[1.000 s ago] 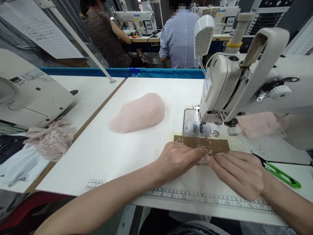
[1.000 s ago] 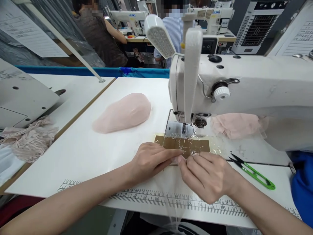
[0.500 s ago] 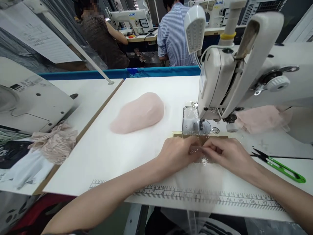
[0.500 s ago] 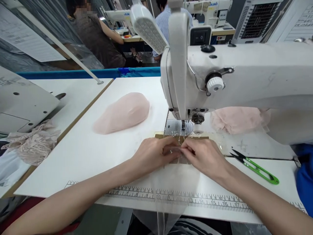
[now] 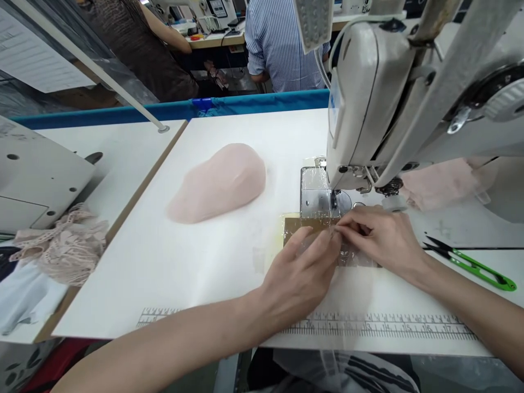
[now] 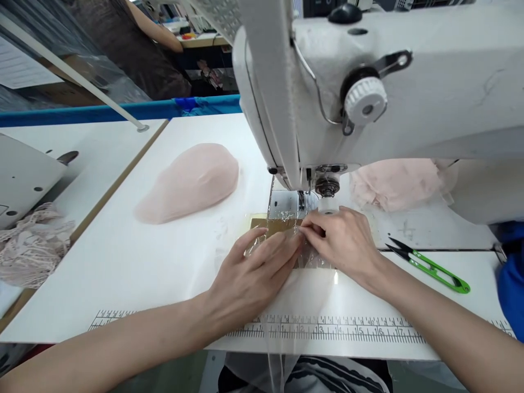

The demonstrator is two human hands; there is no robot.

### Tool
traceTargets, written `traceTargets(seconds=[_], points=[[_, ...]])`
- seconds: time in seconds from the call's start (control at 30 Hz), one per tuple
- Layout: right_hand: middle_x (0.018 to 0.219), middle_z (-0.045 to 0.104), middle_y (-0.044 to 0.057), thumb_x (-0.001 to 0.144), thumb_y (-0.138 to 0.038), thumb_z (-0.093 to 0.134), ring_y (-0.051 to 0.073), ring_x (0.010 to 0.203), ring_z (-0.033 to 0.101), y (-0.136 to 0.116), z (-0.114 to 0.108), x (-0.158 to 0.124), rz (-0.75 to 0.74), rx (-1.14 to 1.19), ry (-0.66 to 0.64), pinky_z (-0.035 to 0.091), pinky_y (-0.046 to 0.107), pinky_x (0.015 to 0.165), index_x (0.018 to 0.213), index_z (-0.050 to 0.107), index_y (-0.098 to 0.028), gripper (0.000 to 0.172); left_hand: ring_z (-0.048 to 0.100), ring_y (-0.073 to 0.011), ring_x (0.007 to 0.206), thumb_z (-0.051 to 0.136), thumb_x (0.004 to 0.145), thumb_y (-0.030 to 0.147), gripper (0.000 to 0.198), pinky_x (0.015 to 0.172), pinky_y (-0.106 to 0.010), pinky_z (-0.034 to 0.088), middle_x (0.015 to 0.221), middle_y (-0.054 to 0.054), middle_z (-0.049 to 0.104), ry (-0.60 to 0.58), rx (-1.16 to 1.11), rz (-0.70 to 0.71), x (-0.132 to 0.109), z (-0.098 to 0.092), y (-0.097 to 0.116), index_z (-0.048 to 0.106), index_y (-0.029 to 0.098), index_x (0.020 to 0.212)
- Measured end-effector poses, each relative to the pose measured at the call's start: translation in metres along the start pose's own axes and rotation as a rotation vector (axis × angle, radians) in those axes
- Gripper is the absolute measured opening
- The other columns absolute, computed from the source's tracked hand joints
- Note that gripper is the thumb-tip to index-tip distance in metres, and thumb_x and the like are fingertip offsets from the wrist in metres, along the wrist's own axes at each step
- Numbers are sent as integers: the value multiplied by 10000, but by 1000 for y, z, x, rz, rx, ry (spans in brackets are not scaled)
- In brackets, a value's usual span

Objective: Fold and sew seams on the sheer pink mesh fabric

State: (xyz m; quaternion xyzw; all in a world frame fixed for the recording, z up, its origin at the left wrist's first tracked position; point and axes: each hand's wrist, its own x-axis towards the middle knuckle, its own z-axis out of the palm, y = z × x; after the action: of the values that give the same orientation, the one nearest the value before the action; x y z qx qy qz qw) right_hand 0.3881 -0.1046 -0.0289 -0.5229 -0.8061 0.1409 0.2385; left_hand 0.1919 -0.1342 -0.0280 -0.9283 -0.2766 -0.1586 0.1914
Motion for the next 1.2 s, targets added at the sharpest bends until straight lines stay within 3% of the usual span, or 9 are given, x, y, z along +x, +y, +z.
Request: traceTargets(seconds=[0.13,0.23,0.3,0.4,0.47,0.57,0.63,0.97,1.2], points=[[805,665,28,910,-183,485,158,688,586,2,3,-2,-148,-101,17,395,275,623,994,676,-211,210,464,-204,1146,410,918,71,335,959,-390,370,1273,-119,549,-114,0,-20,-3,-6,2,548,74,1223],[955,650,77,941,-190,409,189,762,583,6,-3,-5,-291,-298,-30,390,330,703,1225,591,-222,339,464,-201,1167,418,938,90,314,967,-397,357,1239,-88,579,-107,-44,-37,-1,-4,-1,552,86,1221],[862,642,111,942,-250,400,219,726,567,11,-13,-6,-253,-492,0,374,384,725,1140,647,-157,329,472,-199,1165,429,955,121,296,960,-393,358,1247,-70,579,-83,-63,-49,1,-1,-4,557,103,1221],[703,598,141,922,-251,422,250,688,543,16,-27,-7,-165,-728,132,339,426,719,800,704,-94,345,477,-198,1170,435,983,202,284,948,-383,356,1278,-51,564,-75,-99,-83,6,5,-11,558,129,1228],[677,597,119,912,-197,429,233,660,539,13,-30,-8,-211,-719,165,334,417,723,824,707,-103,307,479,-200,1171,432,991,232,288,942,-383,349,1279,-33,566,-75,-130,-104,10,9,-16,552,147,1239],[752,652,67,906,-140,412,196,637,551,2,-19,-10,-323,-581,96,352,391,753,1129,650,-130,326,490,-208,1157,447,987,243,287,930,-387,346,1258,-17,583,-76,-167,-108,14,12,-21,549,172,1246],[809,674,62,898,-122,403,202,690,573,-3,-10,-12,-330,-558,49,357,379,758,1202,602,-107,364,489,-208,1162,456,984,259,297,925,-385,350,1257,-19,583,-77,-160,-110,14,13,-21,544,175,1254],[818,671,101,873,-105,422,221,749,582,3,-4,-9,-320,-614,50,369,381,716,1163,619,-54,354,465,-244,1203,485,968,340,348,954,-412,341,1279,-62,563,-89,-85,-184,13,14,-17,536,202,1283],[823,668,120,869,-109,444,241,813,581,5,-3,-5,-334,-653,60,378,390,741,1177,612,-51,355,475,-212,1195,435,991,315,333,957,-417,328,1263,-61,576,-88,-93,-181,16,17,-22,520,204,1294]])
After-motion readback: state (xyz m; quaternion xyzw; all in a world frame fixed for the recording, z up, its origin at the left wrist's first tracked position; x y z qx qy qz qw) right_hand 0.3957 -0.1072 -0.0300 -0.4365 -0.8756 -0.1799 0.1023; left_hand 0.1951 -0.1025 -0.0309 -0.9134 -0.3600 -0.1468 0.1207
